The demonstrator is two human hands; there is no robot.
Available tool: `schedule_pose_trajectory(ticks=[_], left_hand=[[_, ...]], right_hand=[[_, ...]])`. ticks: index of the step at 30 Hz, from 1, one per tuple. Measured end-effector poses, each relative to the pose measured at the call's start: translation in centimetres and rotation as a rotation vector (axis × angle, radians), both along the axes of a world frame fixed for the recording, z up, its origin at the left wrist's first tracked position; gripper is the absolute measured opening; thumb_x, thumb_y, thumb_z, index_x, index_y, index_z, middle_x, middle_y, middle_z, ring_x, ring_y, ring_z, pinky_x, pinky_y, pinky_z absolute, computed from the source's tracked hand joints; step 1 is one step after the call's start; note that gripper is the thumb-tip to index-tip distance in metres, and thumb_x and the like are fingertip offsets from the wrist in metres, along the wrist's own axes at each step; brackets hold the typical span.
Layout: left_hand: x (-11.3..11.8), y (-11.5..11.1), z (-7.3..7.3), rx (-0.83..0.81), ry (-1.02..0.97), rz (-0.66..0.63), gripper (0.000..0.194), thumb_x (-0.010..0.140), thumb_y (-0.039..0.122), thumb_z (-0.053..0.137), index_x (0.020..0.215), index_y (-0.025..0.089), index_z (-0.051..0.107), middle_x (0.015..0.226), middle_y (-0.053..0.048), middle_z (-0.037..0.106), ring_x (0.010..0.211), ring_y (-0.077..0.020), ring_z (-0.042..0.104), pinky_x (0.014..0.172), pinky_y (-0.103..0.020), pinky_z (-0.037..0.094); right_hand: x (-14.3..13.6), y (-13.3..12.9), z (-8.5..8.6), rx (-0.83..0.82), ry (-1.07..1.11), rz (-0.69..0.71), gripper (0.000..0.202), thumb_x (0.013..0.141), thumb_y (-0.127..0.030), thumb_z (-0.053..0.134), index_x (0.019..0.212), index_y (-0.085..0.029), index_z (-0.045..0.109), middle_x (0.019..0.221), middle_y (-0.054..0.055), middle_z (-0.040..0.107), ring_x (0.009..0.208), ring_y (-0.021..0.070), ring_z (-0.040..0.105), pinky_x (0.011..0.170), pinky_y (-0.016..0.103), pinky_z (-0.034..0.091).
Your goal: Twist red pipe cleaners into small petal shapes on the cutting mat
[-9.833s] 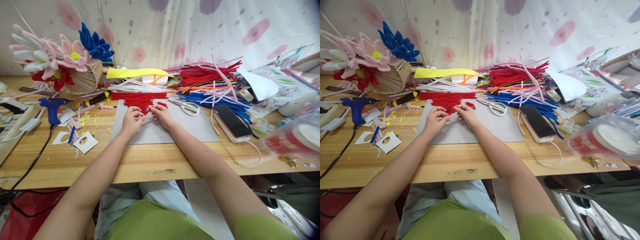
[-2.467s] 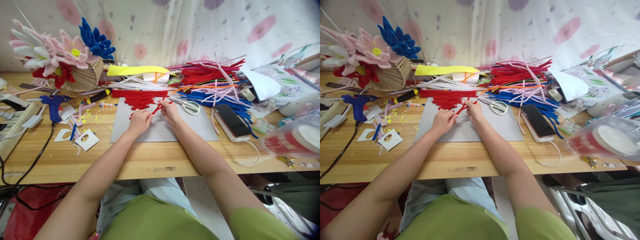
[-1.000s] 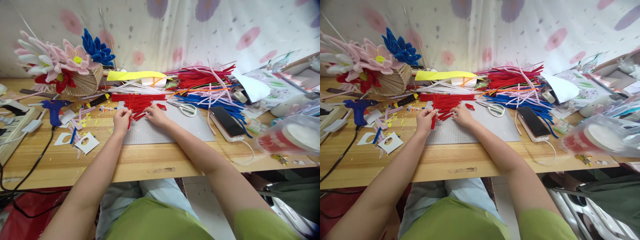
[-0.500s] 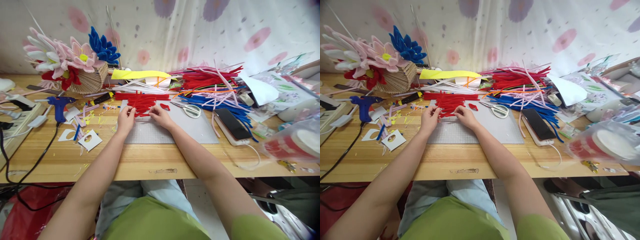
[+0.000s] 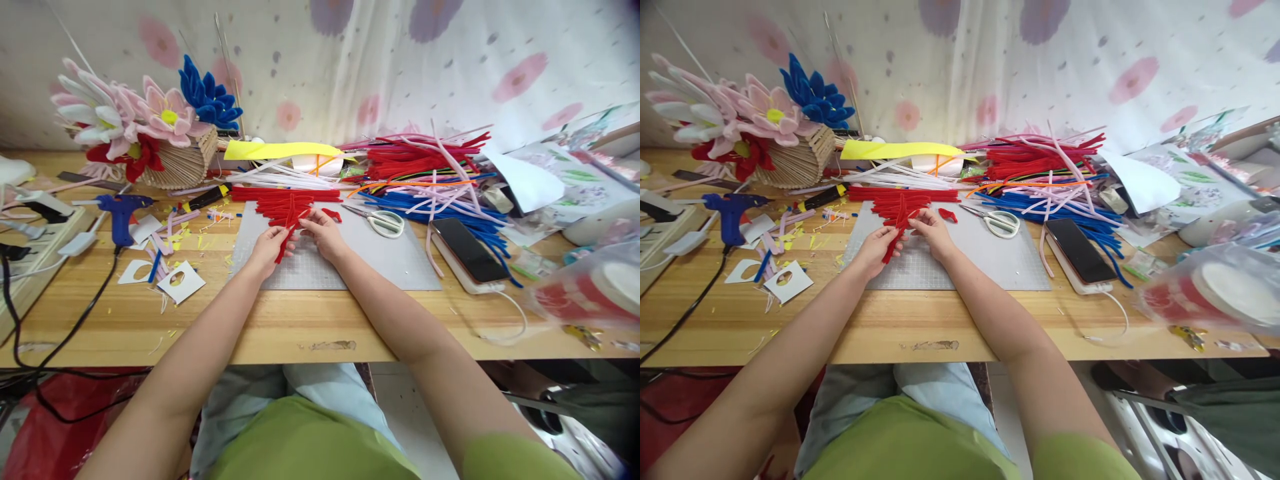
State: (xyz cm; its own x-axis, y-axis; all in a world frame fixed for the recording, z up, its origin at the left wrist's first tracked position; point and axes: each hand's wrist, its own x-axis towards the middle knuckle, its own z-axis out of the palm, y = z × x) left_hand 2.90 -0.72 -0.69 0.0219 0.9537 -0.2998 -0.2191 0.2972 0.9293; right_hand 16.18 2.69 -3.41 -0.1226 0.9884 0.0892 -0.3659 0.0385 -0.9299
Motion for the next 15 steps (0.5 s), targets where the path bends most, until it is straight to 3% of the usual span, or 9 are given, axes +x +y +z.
schedule_pose_trajectory(ticks=[5,15], left_hand=[[-0.5,0.3,-0.3,0.086,0.141,0.095,0.010,0.080,0.020,0.053,0.072,0.014,0.056,0.063,0.004,0.054,0.037,-0.0021,0.040,0.032,-0.015,0.032],[-0.7,0.3,-1.5,0.252,0.404,-0.058,0.009,0.075,0.025,0.057,0.073,0.017,0.058,0.061,0.003,0.054,0.042,-0.0065,0.045,0.035,-0.018,0.035]], right_hand=[[0.5,0.6,-0.1,-0.098,0.044,-0.189,0.024,0.068,-0.021,0.058,0.084,-0.022,0.040,0.063,-0.007,0.059,0.057,0.0101,0.060,0.063,0.027,0.052],[0.9,1.2,-0.3,-0.027,0.047,-0.321,0.022,0.071,-0.021,0.057,0.083,-0.022,0.039,0.064,-0.008,0.055,0.058,0.0083,0.059,0.062,0.025,0.052]])
